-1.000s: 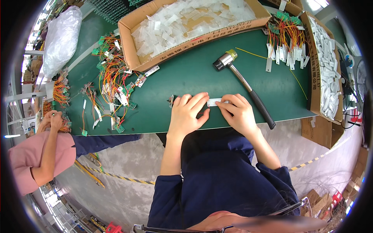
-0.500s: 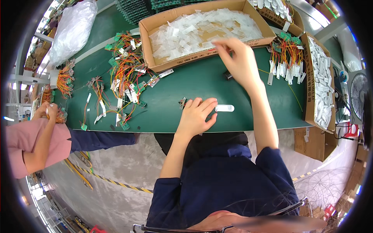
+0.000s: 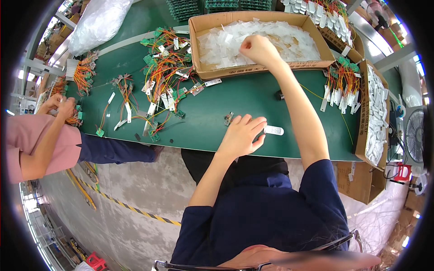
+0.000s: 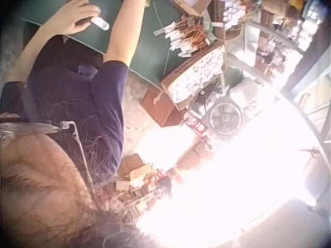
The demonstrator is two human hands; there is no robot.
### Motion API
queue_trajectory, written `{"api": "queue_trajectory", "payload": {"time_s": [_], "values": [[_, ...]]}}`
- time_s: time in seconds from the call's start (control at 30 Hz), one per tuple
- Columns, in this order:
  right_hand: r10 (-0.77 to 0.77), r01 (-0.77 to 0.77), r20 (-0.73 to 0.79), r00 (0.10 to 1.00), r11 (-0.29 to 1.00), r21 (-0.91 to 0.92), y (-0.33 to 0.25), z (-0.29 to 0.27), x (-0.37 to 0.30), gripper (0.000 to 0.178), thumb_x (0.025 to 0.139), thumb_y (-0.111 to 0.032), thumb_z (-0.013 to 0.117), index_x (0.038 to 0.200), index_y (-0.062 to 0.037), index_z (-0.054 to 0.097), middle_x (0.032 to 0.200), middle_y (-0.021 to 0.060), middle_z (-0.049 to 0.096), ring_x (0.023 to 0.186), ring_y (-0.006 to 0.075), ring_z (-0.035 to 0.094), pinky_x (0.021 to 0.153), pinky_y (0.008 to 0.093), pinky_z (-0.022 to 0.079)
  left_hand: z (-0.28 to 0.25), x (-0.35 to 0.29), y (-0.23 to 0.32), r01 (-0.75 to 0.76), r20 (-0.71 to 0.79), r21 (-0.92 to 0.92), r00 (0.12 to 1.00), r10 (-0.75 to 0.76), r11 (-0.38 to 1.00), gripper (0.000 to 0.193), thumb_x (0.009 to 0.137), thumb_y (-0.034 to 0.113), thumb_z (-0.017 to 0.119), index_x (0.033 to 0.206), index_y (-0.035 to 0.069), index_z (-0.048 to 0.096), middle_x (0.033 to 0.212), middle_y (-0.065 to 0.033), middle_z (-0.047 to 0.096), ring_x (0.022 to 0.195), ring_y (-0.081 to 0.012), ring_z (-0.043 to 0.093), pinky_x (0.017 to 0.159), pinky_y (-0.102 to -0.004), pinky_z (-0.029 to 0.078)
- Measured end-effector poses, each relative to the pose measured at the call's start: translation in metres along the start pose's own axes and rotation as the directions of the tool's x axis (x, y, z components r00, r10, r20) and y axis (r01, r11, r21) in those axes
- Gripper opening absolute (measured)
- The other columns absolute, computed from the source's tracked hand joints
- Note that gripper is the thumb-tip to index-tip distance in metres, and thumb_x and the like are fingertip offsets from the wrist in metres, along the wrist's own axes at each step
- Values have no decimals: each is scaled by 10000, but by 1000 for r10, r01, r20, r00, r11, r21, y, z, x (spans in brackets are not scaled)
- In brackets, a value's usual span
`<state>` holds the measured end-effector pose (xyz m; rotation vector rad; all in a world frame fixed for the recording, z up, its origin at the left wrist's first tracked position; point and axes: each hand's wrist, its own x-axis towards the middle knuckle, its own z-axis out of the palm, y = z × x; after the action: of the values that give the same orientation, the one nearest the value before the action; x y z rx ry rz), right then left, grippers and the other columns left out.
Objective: The person assembles small electronic circuit boards into plastic housings, securing them with a rubber mallet.
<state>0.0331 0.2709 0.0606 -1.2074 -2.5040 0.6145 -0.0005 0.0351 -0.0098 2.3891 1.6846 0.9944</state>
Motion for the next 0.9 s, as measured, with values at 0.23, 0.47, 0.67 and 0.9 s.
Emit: {"api": "queue_trajectory", "payload": {"time_s": [0.23,0.47,0.67,0.9], "values": [[72,38,-258,964,916,400,3,-37,-172,126,870,-33,651,990,-5,675,789,80,651,638,93,550,584,230,441,-1,-4,-4,26,-2,-5,1000,-26,1000,315,741,200,695,1040,114,644,1128,48,621,835,-202,517,733,-346,413],[218,-177,-134,967,948,264,40,-22,-272,182,894,-25,592,1036,-80,691,811,75,552,631,183,532,593,288,445,-3,1,-1,70,66,-15,995,-69,997,289,750,198,691,1028,123,666,1140,74,646,853,-190,525,773,-336,431],[107,-107,-39,993,994,4,36,-20,-263,431,872,-23,579,1276,-174,605,951,87,541,705,283,593,660,400,502,-3,2,1,95,81,-2,992,-94,996,308,744,184,706,1043,126,665,1134,81,644,840,-190,522,772,-322,430],[89,-126,-205,975,977,-174,29,-4,-279,262,833,-67,646,1094,-48,637,1023,87,556,914,288,568,787,398,496,-3,0,1,99,76,-7,992,-98,995,314,743,184,708,1049,128,665,1128,83,642,836,-190,523,772,-322,427]]}}
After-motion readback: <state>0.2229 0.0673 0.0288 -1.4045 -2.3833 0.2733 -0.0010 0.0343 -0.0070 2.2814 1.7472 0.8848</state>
